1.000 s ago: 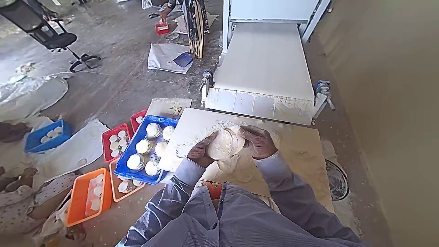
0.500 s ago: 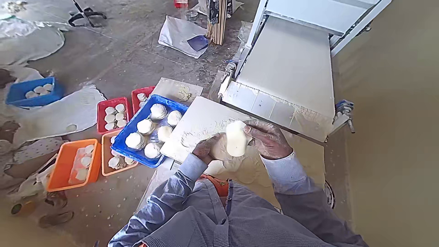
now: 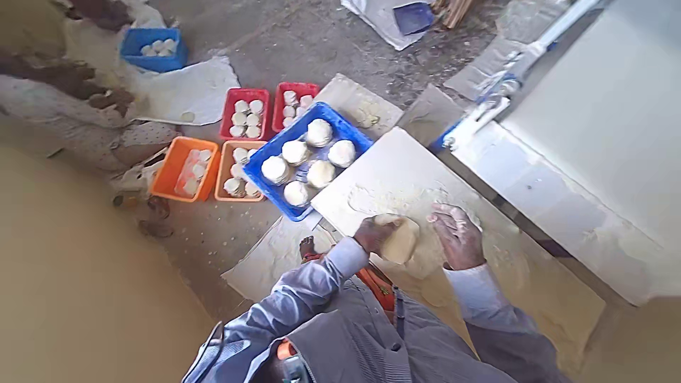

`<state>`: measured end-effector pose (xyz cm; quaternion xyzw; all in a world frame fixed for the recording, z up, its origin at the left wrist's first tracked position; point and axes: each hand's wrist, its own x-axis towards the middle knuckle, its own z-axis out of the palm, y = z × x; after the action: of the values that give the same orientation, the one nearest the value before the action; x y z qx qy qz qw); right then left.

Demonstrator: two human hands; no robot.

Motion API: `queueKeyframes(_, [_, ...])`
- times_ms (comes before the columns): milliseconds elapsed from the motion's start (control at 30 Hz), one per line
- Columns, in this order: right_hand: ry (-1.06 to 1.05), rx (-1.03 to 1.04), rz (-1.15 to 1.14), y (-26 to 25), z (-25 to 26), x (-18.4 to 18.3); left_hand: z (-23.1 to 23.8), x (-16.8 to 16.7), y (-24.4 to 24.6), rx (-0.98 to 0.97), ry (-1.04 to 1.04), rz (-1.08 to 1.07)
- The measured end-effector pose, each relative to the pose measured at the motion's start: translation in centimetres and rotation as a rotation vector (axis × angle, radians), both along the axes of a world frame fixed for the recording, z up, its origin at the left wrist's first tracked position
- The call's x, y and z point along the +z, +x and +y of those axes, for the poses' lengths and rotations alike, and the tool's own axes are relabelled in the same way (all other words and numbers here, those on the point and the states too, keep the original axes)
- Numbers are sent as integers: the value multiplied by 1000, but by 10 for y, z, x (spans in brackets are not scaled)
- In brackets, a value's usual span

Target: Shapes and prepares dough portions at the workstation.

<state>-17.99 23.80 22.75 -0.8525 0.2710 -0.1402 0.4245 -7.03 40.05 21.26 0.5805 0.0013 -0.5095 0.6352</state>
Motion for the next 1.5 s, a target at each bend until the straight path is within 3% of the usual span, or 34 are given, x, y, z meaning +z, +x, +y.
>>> queueKeyframes(100, [158, 56, 37, 25, 0, -20, 8, -7, 22, -256, 103, -320])
queueKeyframes(167, [416, 112, 109, 50, 4, -34, 17, -7, 37, -319, 73, -367])
queueKeyframes(233, [777, 103, 160, 79, 16, -48, 30, -14, 49, -165, -48, -188])
queueKeyframes(333, [1226, -177, 250, 130, 55, -54, 55, -32, 73, 137, -154, 93])
queueKeyframes(467, [1422, -104, 431, 189, 94, -86, 97, -69, 119, 312, -1, 106])
queueKeyframes(633, [1192, 106, 536, 252, 120, -129, 129, -118, 172, 348, 151, 10])
queueKeyframes(767, [918, 247, 606, 305, 137, -164, 141, -150, 214, 388, 249, 68])
queueKeyframes(967, [660, 255, 668, 378, 139, -208, 140, -197, 284, 366, 351, 102])
queueKeyframes(1267, [409, 144, 415, 466, 109, -245, 96, -235, 413, 93, 530, -378])
queueKeyframes(1400, [287, 76, 443, 486, 108, -255, 82, -242, 436, 11, 643, -492])
queueKeyframes(1500, [203, 36, 457, 476, 115, -241, 87, -236, 434, -134, 773, -629])
